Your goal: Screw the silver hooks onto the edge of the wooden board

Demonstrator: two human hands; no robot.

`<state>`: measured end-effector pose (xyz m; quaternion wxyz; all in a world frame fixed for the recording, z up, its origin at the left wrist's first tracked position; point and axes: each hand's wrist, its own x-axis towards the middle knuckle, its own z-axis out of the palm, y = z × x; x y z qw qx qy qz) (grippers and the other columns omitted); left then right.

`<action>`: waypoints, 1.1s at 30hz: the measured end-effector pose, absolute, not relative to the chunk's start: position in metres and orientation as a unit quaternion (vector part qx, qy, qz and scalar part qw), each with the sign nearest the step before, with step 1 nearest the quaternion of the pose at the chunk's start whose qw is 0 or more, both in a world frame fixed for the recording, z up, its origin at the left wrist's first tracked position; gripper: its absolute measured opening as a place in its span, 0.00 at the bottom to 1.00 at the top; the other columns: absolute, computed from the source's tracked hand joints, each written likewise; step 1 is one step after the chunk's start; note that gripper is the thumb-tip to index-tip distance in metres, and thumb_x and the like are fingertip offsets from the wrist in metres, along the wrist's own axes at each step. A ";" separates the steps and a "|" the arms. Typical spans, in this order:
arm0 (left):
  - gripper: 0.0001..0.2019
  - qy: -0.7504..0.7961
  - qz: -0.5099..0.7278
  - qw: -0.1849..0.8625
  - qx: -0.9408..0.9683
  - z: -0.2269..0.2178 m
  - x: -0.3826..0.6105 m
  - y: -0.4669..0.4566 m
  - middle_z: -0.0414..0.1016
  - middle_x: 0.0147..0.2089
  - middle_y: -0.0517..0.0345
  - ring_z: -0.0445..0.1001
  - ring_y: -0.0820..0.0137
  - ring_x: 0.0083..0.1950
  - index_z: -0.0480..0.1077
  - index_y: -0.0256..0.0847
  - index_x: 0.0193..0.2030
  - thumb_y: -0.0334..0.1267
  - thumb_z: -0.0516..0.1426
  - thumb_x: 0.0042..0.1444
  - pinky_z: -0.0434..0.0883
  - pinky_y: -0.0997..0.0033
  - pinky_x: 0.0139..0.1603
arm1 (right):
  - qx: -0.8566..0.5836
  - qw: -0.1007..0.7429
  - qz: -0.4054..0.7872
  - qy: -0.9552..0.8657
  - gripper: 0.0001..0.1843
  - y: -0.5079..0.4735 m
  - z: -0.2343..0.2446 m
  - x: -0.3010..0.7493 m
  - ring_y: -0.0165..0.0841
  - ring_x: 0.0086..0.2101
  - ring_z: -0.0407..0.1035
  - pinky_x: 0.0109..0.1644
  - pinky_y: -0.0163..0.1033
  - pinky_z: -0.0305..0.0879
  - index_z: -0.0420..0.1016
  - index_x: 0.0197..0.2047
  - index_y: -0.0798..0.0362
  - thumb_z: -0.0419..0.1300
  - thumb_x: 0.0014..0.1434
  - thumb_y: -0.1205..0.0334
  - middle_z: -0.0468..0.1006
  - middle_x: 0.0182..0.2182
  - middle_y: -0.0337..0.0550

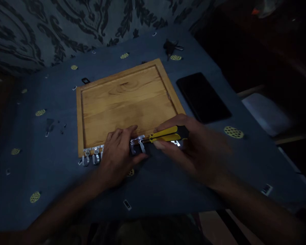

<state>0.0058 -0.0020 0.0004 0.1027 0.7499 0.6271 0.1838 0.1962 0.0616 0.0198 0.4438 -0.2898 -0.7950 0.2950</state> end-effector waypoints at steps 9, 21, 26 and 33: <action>0.32 0.622 0.192 0.082 0.755 -0.002 0.006 -0.003 0.77 0.49 0.52 0.74 0.57 0.50 0.59 0.39 0.62 0.36 0.68 0.54 0.68 0.58 0.50 | -0.238 0.363 0.372 -0.821 0.08 0.072 0.037 0.199 0.31 0.37 0.80 0.39 0.34 0.76 0.77 0.48 0.50 0.64 0.64 0.62 0.84 0.41 0.39; 0.28 0.613 0.194 0.106 0.758 -0.005 0.003 -0.003 0.77 0.52 0.49 0.73 0.55 0.53 0.61 0.39 0.63 0.43 0.65 0.60 0.67 0.55 0.52 | -0.249 0.387 0.265 -0.848 0.06 0.065 0.027 0.188 0.32 0.33 0.78 0.36 0.37 0.75 0.76 0.42 0.49 0.62 0.65 0.57 0.83 0.35 0.40; 0.30 0.615 0.202 0.099 0.756 -0.004 0.003 -0.003 0.77 0.51 0.49 0.74 0.55 0.52 0.61 0.39 0.63 0.43 0.66 0.58 0.67 0.56 0.52 | -0.259 0.404 0.262 -0.837 0.06 0.063 0.024 0.188 0.31 0.32 0.77 0.34 0.37 0.75 0.75 0.43 0.49 0.63 0.65 0.58 0.82 0.34 0.40; 0.37 0.616 0.201 0.095 0.756 -0.001 0.005 -0.002 0.78 0.49 0.52 0.75 0.56 0.50 0.59 0.40 0.63 0.38 0.72 0.51 0.68 0.58 0.51 | -0.338 0.534 0.280 -0.723 0.09 0.058 0.022 0.201 0.30 0.36 0.78 0.36 0.37 0.74 0.74 0.44 0.48 0.67 0.62 0.58 0.81 0.39 0.38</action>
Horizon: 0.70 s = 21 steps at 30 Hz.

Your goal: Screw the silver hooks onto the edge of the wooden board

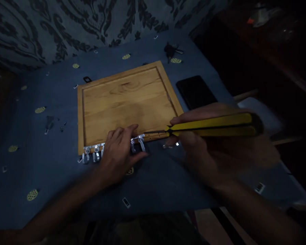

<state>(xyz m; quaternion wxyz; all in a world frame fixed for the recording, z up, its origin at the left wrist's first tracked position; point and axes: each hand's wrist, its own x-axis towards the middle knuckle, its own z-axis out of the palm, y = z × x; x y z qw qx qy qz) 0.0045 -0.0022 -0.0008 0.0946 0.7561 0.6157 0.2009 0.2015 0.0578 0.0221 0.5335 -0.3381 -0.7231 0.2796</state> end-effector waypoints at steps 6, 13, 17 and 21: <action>0.37 0.624 0.191 0.099 0.751 0.000 0.006 -0.002 0.78 0.49 0.53 0.75 0.56 0.50 0.59 0.41 0.62 0.36 0.72 0.49 0.68 0.58 0.50 | -0.325 0.505 0.333 -0.727 0.07 0.056 0.017 0.199 0.32 0.32 0.76 0.33 0.40 0.73 0.71 0.44 0.43 0.65 0.63 0.60 0.77 0.35 0.36; 0.36 0.622 0.189 0.098 0.754 0.000 0.006 -0.002 0.79 0.50 0.52 0.75 0.56 0.51 0.59 0.41 0.63 0.36 0.71 0.51 0.68 0.58 0.51 | -0.316 0.473 0.315 -0.760 0.06 0.058 0.018 0.196 0.31 0.29 0.71 0.31 0.38 0.69 0.67 0.38 0.45 0.62 0.65 0.59 0.72 0.29 0.35; 0.36 0.621 0.188 0.099 0.754 0.000 0.006 -0.002 0.78 0.50 0.51 0.75 0.55 0.51 0.59 0.41 0.63 0.36 0.71 0.51 0.68 0.57 0.50 | -0.323 0.454 0.327 -0.763 0.07 0.057 0.017 0.194 0.32 0.28 0.71 0.30 0.39 0.70 0.66 0.37 0.45 0.61 0.66 0.58 0.72 0.28 0.36; 0.36 0.620 0.188 0.101 0.755 0.000 0.006 -0.002 0.78 0.50 0.51 0.75 0.56 0.51 0.59 0.40 0.63 0.37 0.71 0.51 0.68 0.57 0.51 | -0.332 0.445 0.338 -0.760 0.07 0.056 0.017 0.193 0.31 0.28 0.72 0.30 0.39 0.72 0.67 0.37 0.46 0.61 0.66 0.58 0.73 0.29 0.37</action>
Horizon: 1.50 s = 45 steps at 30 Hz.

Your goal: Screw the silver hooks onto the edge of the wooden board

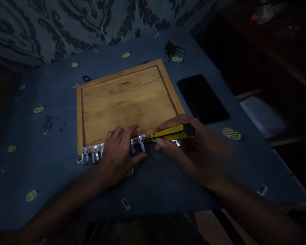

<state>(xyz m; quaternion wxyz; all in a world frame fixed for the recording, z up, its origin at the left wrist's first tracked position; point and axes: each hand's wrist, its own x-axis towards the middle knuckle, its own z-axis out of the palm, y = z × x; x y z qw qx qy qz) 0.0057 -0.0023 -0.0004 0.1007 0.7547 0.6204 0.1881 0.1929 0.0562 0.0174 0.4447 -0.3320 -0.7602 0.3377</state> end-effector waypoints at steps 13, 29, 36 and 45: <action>0.34 0.618 0.190 0.093 0.757 -0.001 0.006 -0.002 0.78 0.50 0.51 0.74 0.56 0.51 0.59 0.39 0.62 0.38 0.70 0.53 0.68 0.58 0.50 | -0.273 0.403 0.322 -0.812 0.04 0.064 0.021 0.196 0.33 0.33 0.77 0.31 0.37 0.72 0.72 0.43 0.47 0.62 0.66 0.59 0.79 0.32 0.39; 0.33 0.617 0.190 0.091 0.758 -0.002 0.005 -0.003 0.76 0.48 0.53 0.73 0.57 0.50 0.59 0.41 0.61 0.40 0.70 0.54 0.67 0.59 0.48 | -0.255 0.323 0.282 -0.866 0.08 0.074 0.034 0.197 0.33 0.33 0.77 0.34 0.35 0.72 0.74 0.45 0.49 0.58 0.68 0.55 0.81 0.35 0.40; 0.32 0.625 0.182 0.104 0.752 -0.001 0.005 -0.004 0.75 0.48 0.53 0.72 0.56 0.50 0.58 0.43 0.62 0.42 0.69 0.56 0.66 0.59 0.48 | -0.241 0.299 0.271 -0.883 0.12 0.079 0.038 0.197 0.31 0.32 0.77 0.31 0.34 0.70 0.73 0.38 0.51 0.56 0.70 0.53 0.81 0.35 0.41; 0.31 0.609 0.196 0.098 0.762 -0.004 0.004 -0.004 0.75 0.49 0.51 0.71 0.56 0.50 0.60 0.39 0.62 0.42 0.68 0.57 0.66 0.58 0.50 | -0.201 0.276 0.322 -0.883 0.09 0.086 0.040 0.201 0.35 0.38 0.78 0.34 0.37 0.73 0.76 0.42 0.49 0.57 0.69 0.55 0.82 0.38 0.42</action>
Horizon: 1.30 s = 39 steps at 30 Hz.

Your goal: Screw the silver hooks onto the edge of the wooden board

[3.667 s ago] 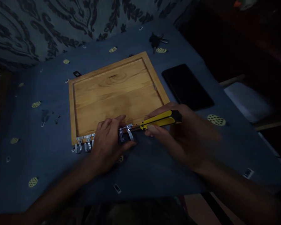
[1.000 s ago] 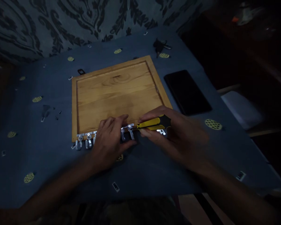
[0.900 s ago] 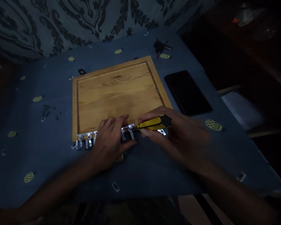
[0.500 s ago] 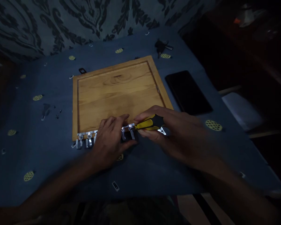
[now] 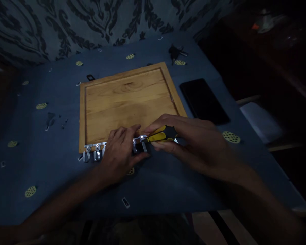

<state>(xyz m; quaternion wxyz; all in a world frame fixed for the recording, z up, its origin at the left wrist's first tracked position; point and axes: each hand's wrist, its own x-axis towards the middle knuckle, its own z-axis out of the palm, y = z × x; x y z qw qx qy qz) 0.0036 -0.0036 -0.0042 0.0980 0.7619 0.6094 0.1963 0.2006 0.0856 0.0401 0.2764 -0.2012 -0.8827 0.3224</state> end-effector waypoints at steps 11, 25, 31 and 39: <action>0.36 0.608 0.200 0.115 0.760 -0.002 0.003 -0.003 0.78 0.51 0.52 0.73 0.56 0.51 0.59 0.40 0.64 0.44 0.70 0.53 0.67 0.58 0.51 | -0.325 0.462 0.381 -0.732 0.07 0.060 0.032 0.209 0.32 0.27 0.76 0.32 0.40 0.76 0.77 0.46 0.44 0.61 0.66 0.58 0.81 0.39 0.40; 0.38 0.607 0.193 0.114 0.762 -0.003 0.002 -0.002 0.78 0.53 0.51 0.73 0.55 0.53 0.58 0.40 0.64 0.44 0.71 0.52 0.67 0.57 0.51 | -0.255 0.440 0.344 -0.790 0.11 0.064 0.020 0.199 0.32 0.34 0.79 0.41 0.39 0.78 0.75 0.47 0.45 0.63 0.63 0.68 0.82 0.39 0.38; 0.35 0.606 0.199 0.107 0.763 -0.004 0.002 -0.003 0.78 0.51 0.52 0.73 0.56 0.52 0.59 0.39 0.63 0.45 0.69 0.55 0.67 0.58 0.51 | -0.243 0.407 0.309 -0.824 0.07 0.066 0.023 0.197 0.31 0.32 0.78 0.34 0.35 0.75 0.75 0.47 0.46 0.62 0.65 0.64 0.82 0.38 0.38; 0.26 0.603 0.212 0.100 0.762 -0.002 0.003 -0.003 0.78 0.50 0.50 0.73 0.57 0.50 0.60 0.38 0.62 0.45 0.62 0.63 0.67 0.58 0.49 | -0.260 0.374 0.259 -0.852 0.07 0.064 0.026 0.191 0.30 0.30 0.76 0.31 0.34 0.72 0.74 0.40 0.49 0.62 0.65 0.55 0.79 0.32 0.38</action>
